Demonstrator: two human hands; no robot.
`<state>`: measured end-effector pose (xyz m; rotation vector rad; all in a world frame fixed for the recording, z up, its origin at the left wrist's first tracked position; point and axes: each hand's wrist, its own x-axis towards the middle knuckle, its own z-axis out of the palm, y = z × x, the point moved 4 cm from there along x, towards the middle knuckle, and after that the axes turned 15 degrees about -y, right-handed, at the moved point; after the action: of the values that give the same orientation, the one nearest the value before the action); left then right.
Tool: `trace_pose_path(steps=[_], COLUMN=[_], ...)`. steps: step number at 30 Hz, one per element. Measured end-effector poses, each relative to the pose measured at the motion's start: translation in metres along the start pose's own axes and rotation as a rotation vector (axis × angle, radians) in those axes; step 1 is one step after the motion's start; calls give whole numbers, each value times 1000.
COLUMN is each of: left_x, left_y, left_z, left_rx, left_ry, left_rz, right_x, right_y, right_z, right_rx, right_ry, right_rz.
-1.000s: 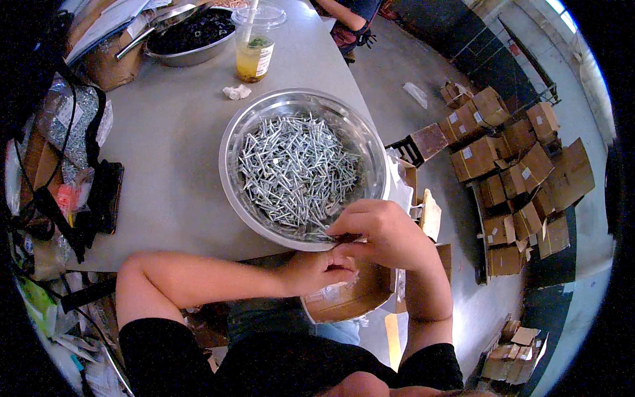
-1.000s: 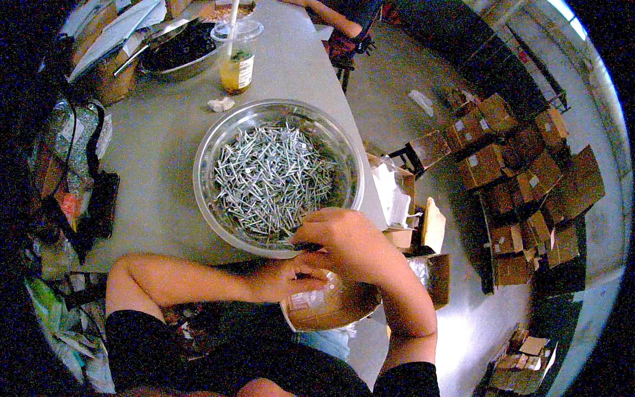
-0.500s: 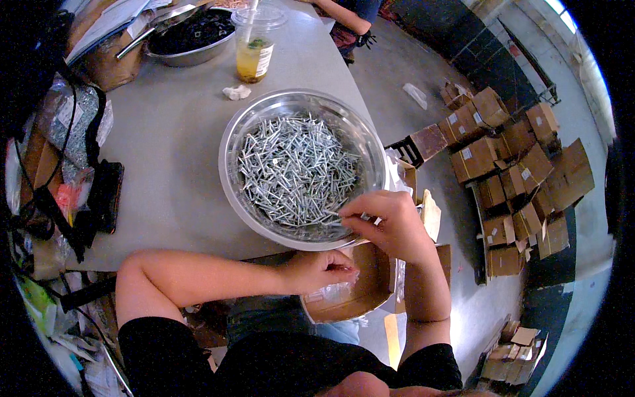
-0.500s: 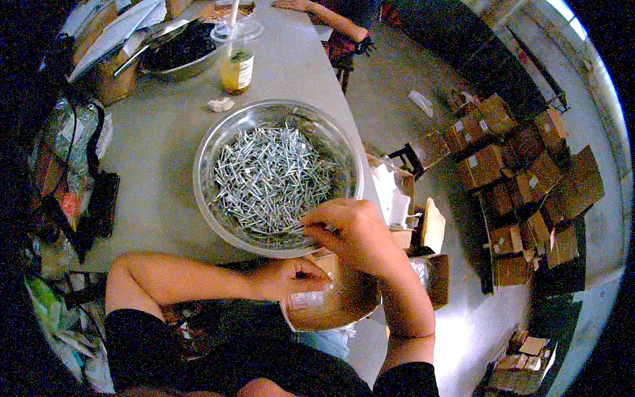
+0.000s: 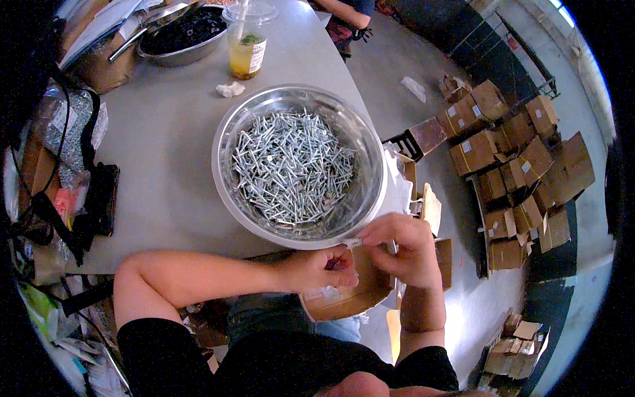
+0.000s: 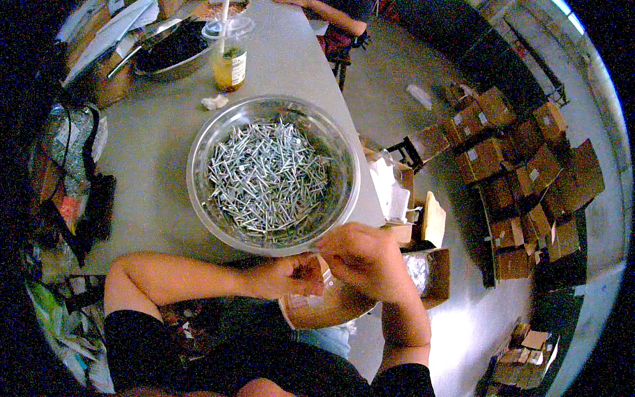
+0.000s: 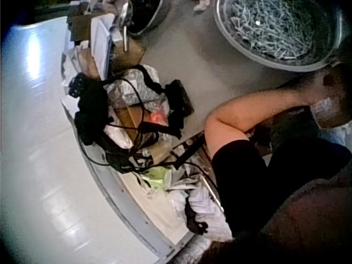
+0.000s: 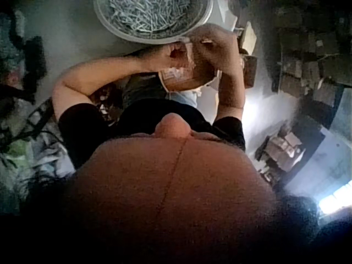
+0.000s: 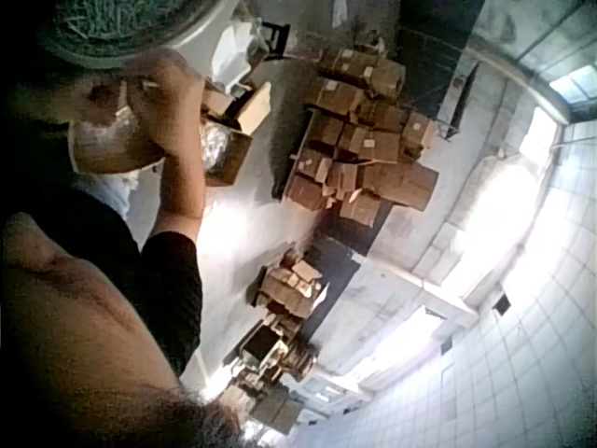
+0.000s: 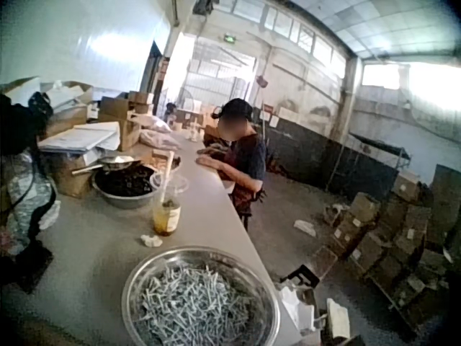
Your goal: The person picks individual nails from a large metal bowl and places them into a small plastic bag held in their left hand. The task involves repetitive hand movements to transfer the nails one by one into the packaging.
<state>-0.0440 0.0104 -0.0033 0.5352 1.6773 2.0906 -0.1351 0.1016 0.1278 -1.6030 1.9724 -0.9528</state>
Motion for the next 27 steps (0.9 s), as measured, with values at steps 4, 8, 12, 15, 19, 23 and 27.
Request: trace_pose_path(steps=[4,8,12,15,19,23,27], left_x=[4,3,1,2,0,-2,2], left_y=[-10,-3,-10,-7,4,2,-8], left_z=[4,6,5,4,7,3,4], left_rx=[186,259,96,109,167,309,398], left_ry=[76,121,19,16,-25,-21,4], left_rz=[168,198,72,47,-32,-61,49], right_x=[-24,-45,-54,-54,-51,-49,-44], right_y=[7,22,23,21,16,13,5], right_z=[6,10,16,21,27,32,39], right_rx=[7,63,113,97,37,58,17], right_ry=[-7,39,27,-28,-57,-114,-152], right_rz=[66,121,134,101,165,192,162])
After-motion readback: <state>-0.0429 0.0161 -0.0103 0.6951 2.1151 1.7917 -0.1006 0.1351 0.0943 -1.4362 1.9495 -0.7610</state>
